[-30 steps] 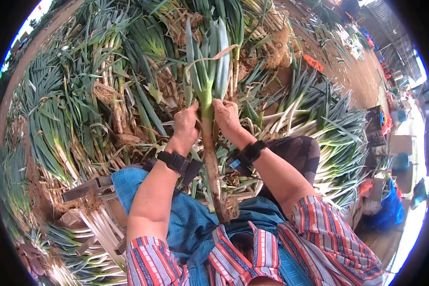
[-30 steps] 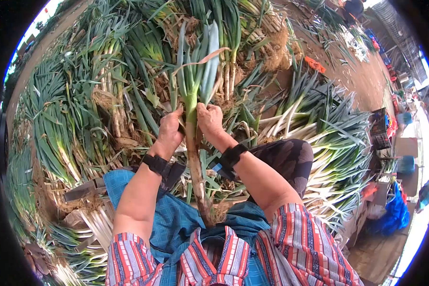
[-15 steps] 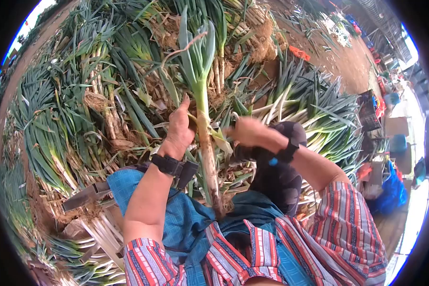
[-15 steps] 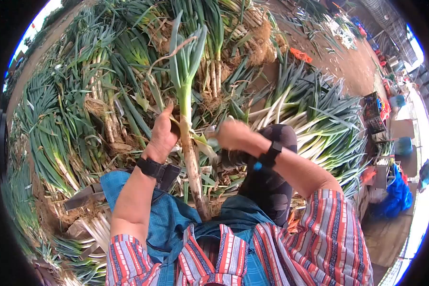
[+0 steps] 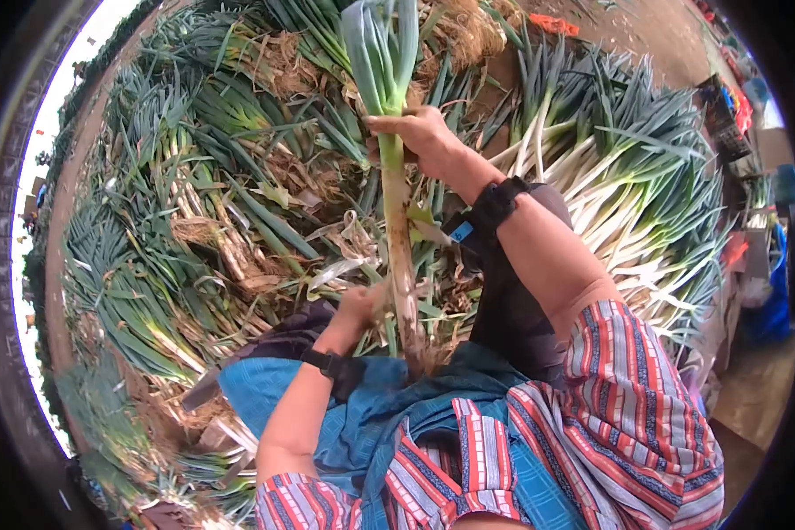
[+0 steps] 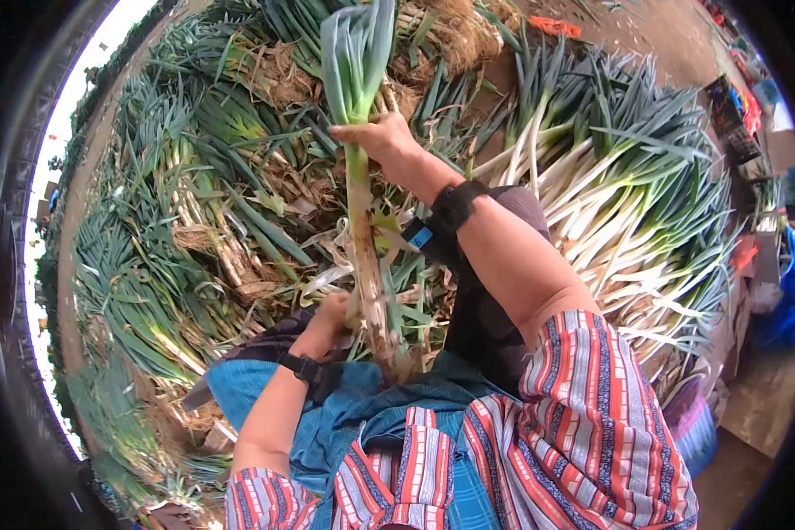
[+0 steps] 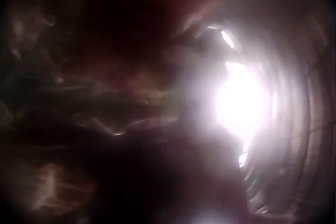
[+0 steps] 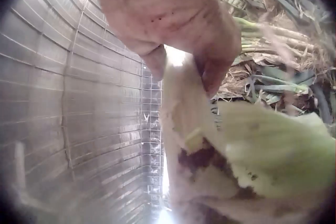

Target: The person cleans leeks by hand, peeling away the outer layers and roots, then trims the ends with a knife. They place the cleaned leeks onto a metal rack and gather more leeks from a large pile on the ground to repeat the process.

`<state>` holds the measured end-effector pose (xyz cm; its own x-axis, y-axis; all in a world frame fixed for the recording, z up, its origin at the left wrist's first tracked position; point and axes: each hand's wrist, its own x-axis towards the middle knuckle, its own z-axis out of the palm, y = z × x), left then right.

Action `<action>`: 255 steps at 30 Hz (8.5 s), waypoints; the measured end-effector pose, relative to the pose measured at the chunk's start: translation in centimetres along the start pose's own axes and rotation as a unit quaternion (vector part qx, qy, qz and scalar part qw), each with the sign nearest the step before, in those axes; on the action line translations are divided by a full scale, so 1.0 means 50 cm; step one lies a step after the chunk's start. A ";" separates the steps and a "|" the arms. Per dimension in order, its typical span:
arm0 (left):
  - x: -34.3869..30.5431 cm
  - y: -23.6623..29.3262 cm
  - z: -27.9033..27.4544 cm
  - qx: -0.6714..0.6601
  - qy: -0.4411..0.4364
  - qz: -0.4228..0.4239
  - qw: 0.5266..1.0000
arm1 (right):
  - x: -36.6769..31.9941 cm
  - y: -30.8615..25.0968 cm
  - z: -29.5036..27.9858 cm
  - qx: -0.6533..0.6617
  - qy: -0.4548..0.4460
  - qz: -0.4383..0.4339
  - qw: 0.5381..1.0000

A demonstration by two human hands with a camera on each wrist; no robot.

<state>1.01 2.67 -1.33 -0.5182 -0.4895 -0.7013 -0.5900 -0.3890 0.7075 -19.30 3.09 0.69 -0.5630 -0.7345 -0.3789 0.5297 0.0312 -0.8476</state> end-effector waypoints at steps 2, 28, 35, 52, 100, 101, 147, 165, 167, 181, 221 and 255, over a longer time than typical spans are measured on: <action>0.019 -0.005 -0.029 0.231 0.146 0.187 0.943 | 0.036 0.010 -0.024 -0.146 0.031 -0.060 0.987; 0.097 0.031 0.050 -0.354 0.108 0.239 0.898 | -0.007 0.017 -0.013 -0.236 0.090 -0.253 0.934; 0.031 -0.047 0.024 0.328 0.030 0.223 0.917 | 0.020 -0.016 -0.044 -0.074 0.050 -0.196 0.977; 0.070 0.072 0.026 0.043 -0.082 0.292 0.952 | -0.013 0.003 -0.047 0.225 -0.124 0.002 0.966; -0.005 -0.052 0.061 0.252 -0.064 0.501 0.826 | 0.007 -0.065 -0.196 0.161 0.122 -0.030 0.979; -0.016 -0.048 0.056 0.287 -0.049 0.478 0.829 | 0.007 -0.063 -0.198 0.158 0.127 -0.027 0.979; -0.249 -0.181 -0.082 0.069 -0.123 0.115 0.983 | 0.075 -0.074 -0.342 0.139 0.169 0.072 0.973; -0.052 -0.104 -0.039 0.373 0.147 0.426 0.811 | 0.031 -0.040 -0.211 -0.434 0.115 -0.311 0.838; -0.038 -0.158 -0.013 0.439 0.026 0.255 0.861 | 0.018 -0.046 -0.211 -0.569 0.008 -0.384 0.727; -0.278 -0.190 -0.092 0.332 0.185 0.246 0.891 | -0.151 -0.097 0.114 -0.066 -0.008 -0.128 0.990; -0.086 -0.020 -0.248 0.319 0.211 0.595 0.707 | 0.033 0.257 0.077 -0.512 -0.147 0.115 0.838; 0.242 0.033 -0.164 0.226 0.076 0.365 0.900 | 0.237 0.271 -0.044 -0.384 -0.314 0.025 0.868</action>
<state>-1.14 -10.28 -7.94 -0.7994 -0.6005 -0.0189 -0.3356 0.4202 0.8431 -20.19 -3.71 -16.08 0.0323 -0.9363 -0.3497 -0.1709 0.3396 -0.9249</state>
